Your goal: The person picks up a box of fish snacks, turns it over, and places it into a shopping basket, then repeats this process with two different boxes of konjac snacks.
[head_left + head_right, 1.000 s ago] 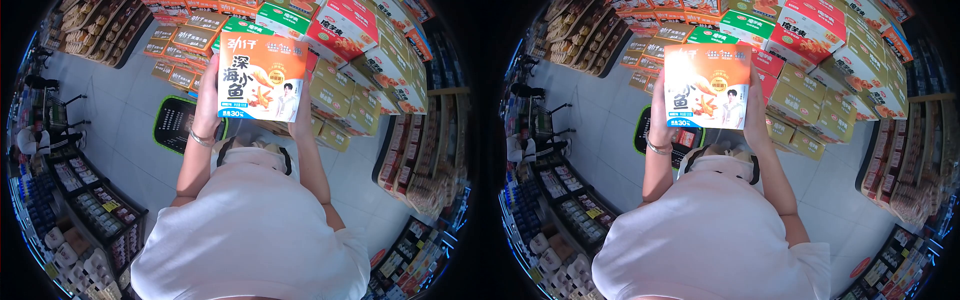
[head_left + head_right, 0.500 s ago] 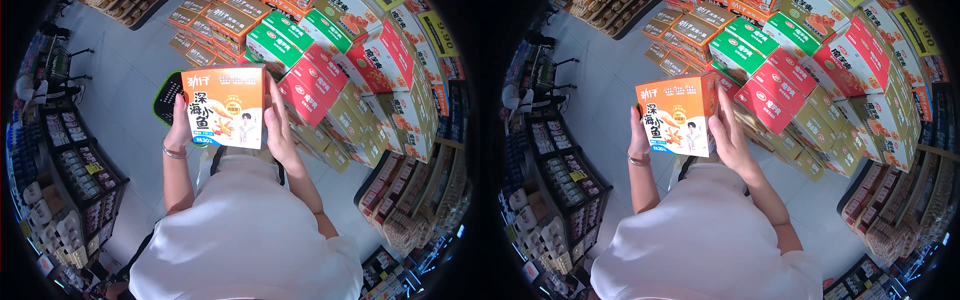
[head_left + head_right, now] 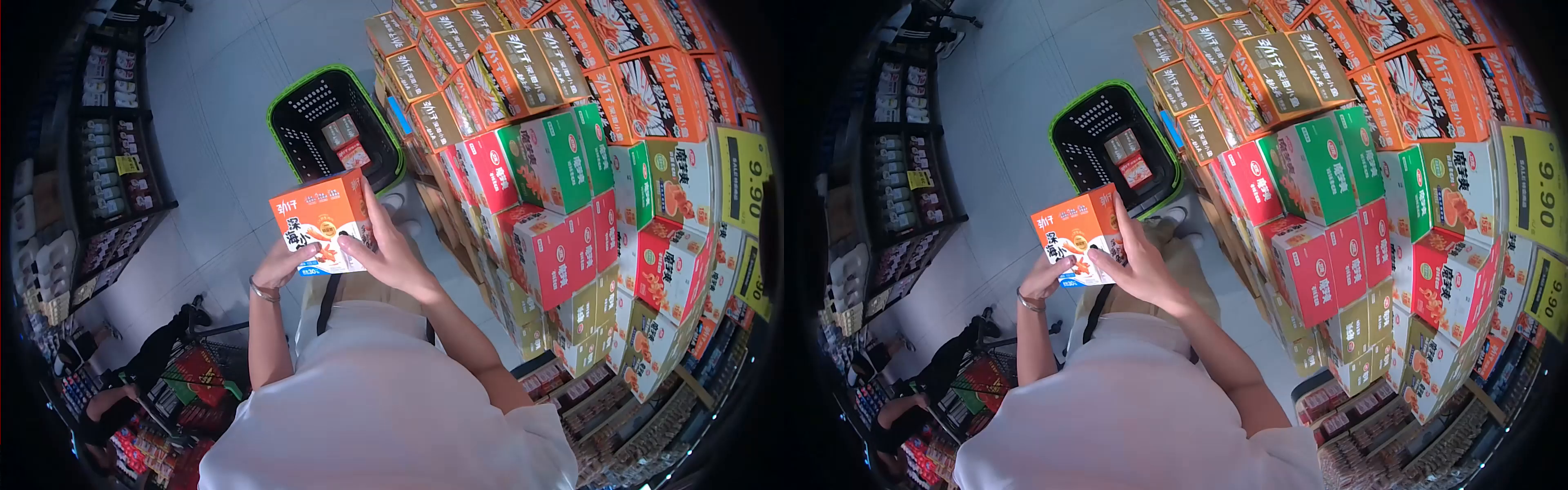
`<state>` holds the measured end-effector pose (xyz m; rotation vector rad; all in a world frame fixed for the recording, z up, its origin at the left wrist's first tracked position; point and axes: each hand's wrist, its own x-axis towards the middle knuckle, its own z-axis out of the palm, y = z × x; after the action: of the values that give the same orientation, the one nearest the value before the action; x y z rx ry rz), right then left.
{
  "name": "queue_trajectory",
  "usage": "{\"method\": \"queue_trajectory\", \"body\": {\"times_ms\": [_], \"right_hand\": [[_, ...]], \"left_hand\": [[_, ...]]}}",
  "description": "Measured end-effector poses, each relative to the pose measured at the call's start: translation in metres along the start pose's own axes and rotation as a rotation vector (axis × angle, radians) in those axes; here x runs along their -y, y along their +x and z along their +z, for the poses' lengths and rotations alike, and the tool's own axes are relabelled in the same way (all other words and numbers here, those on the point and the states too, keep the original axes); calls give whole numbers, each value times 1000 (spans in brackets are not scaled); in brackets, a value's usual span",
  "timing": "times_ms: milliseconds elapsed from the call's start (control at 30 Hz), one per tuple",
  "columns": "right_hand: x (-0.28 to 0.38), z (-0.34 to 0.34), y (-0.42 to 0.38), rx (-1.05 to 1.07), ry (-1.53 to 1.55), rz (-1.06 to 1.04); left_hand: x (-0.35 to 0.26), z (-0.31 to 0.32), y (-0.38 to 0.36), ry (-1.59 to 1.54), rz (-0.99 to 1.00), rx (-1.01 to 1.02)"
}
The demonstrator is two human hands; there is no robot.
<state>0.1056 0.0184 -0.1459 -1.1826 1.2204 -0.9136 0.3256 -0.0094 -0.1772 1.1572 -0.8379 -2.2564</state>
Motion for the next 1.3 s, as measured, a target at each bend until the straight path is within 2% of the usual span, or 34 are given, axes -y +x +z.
{"method": "queue_trajectory", "body": {"times_ms": [100,167,200,233,300,367,400,533,633,700,767,867,933,967,1033,1100,1133,1167,1267,1300], "right_hand": [[-44,16,35,17,-44,29],[-78,25,59,-124,75,264],[-99,30,72,-139,30,353],[-143,40,84,-201,127,264],[-189,42,106,-200,226,299],[-226,36,125,-193,168,358],[-237,34,135,-222,175,459],[-323,29,173,-261,286,514],[-390,30,203,-255,154,471],[-434,29,222,-249,170,534],[-475,28,241,-271,180,665],[-522,33,271,-201,45,648],[-566,41,295,-176,-12,663],[-583,43,301,-191,-2,690],[-601,49,313,-217,32,719],[-620,54,323,-231,-29,685],[-633,56,328,-229,-58,682],[-644,55,330,-222,-65,687],[-649,58,337,-206,-74,696],[-648,59,338,-166,-201,724]], "left_hand": [[18,-29,17,-35,6,-81],[38,-47,45,-85,-35,-184],[45,-53,60,-160,-52,-204],[55,-60,75,-178,-45,-232],[75,-80,107,-228,-130,-269],[95,-100,141,-226,-103,-270],[106,-109,159,-211,-88,-252],[156,-150,234,-323,-100,-260],[205,-183,290,-419,-103,-298],[235,-206,322,-447,-125,-308],[254,-225,346,-419,-162,-369],[283,-255,379,-208,-250,-534],[335,-291,414,-20,-290,-715],[364,-304,430,-1,-222,-737],[391,-319,454,-125,-179,-718],[428,-341,479,34,-192,-764],[430,-346,484,52,-237,-783],[432,-349,488,-43,-177,-775],[417,-347,489,-55,-110,-787],[398,-338,482,-70,-125,-810]]}}
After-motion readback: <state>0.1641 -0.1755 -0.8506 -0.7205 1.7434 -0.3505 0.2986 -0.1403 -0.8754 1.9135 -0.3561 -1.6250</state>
